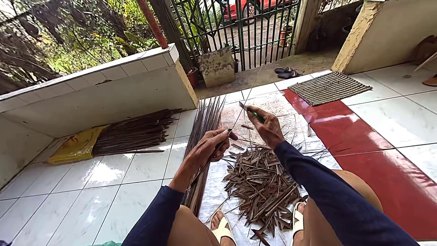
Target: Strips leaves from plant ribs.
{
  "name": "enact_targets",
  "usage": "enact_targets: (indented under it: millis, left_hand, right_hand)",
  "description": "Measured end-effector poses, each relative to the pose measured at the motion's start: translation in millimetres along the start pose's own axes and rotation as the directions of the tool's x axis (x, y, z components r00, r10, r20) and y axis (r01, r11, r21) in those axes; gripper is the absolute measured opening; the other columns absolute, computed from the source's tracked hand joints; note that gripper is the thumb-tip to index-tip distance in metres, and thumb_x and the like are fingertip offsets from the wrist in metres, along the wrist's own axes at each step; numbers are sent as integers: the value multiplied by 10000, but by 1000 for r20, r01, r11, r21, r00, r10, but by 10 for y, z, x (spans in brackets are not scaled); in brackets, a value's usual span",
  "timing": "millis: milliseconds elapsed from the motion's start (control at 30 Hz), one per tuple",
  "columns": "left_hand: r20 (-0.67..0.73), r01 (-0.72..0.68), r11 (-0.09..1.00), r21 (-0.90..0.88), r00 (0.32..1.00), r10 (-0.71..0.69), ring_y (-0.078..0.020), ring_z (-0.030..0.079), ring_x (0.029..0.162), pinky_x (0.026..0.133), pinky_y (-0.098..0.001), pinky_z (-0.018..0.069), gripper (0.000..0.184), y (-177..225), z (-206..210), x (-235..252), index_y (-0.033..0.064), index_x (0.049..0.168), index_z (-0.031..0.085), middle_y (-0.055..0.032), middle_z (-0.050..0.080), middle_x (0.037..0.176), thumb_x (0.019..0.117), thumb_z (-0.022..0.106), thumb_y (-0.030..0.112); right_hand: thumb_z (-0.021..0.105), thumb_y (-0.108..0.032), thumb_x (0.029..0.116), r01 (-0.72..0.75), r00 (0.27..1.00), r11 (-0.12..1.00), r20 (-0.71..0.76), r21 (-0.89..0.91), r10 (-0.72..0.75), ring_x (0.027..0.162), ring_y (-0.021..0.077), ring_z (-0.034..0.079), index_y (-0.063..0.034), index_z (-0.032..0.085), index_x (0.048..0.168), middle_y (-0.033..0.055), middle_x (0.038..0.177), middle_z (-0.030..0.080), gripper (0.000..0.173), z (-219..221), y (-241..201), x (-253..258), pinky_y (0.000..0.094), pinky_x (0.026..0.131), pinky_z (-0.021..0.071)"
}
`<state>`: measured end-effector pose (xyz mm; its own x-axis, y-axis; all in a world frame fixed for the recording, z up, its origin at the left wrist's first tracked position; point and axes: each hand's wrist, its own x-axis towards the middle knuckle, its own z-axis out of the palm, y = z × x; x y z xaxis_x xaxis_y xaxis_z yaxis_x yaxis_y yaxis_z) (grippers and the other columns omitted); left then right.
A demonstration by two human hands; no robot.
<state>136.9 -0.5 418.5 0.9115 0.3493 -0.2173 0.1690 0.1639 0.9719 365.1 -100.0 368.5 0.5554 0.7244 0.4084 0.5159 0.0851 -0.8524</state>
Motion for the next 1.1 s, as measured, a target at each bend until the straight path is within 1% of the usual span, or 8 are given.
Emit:
enact_targets:
  millis: [67,200,367,433,533,833,933,1100]
  left_hand:
    - [-9,12,1000,26,1000,-12,-57,401,440,384,-182,346,409,-17,10,-8,61,1205,659,0,490,674,1127,338,302]
    - [-132,-5,995,104,991,19,-76,412,434,386,-198,366,374,-40,24,1,44,1196,669,-24,506,662,1127,389,282]
    - [-261,-13,901,433,955,139,-111,467,438,400,-228,417,309,-51,20,64,77,1161,680,-44,544,658,1111,476,302]
    - [-280,16,836,549,945,166,-120,494,458,420,-243,429,295,-37,56,100,97,1128,689,-41,565,663,1104,491,314]
    - [-273,17,756,655,938,216,-131,536,492,453,-270,467,287,-43,91,137,108,1110,689,-44,597,687,1099,501,325]
    - [-257,-28,718,696,924,285,-126,527,495,470,-279,459,295,-50,96,159,131,1110,713,-26,604,672,1102,490,324]
    - [-266,-14,683,731,915,303,-119,552,516,494,-281,486,292,-44,109,150,131,1090,713,-17,612,678,1097,500,332]
    - [-264,-10,639,769,906,332,-114,570,536,520,-288,502,280,-64,111,142,139,1098,711,-13,630,704,1092,509,333]
  right_hand:
    - [555,-400,1060,-34,997,999,-69,16,35,756,166,636,-265,703,1333,29,987,733,338,-52,51,130,447,731,523]
    - [534,-387,1073,-59,988,998,-141,38,64,679,184,581,-234,681,1360,65,899,696,357,-176,85,196,433,673,495]
    - [566,-377,1054,-21,994,1000,111,10,19,619,157,577,-266,707,1320,21,823,688,321,-26,-59,-149,431,608,508]
    - [580,-382,1050,-7,977,1000,212,-30,14,659,153,601,-282,711,1309,7,893,710,306,44,-110,-271,440,631,524]
    - [580,-419,1045,-4,959,998,282,-65,22,828,129,681,-288,716,1305,-29,1061,747,321,93,-122,-351,459,779,568]
    - [554,-441,1050,42,986,983,168,-180,-12,1002,120,700,-340,708,1315,-77,1176,738,323,150,-134,-390,492,860,559]
    - [552,-426,1052,43,990,978,144,-204,-14,1012,135,702,-335,706,1322,-62,1172,740,324,164,-150,-397,495,858,558]
    - [539,-445,1060,-20,993,984,111,-176,40,890,180,699,-305,704,1330,-4,1073,755,346,85,-144,-310,503,791,549]
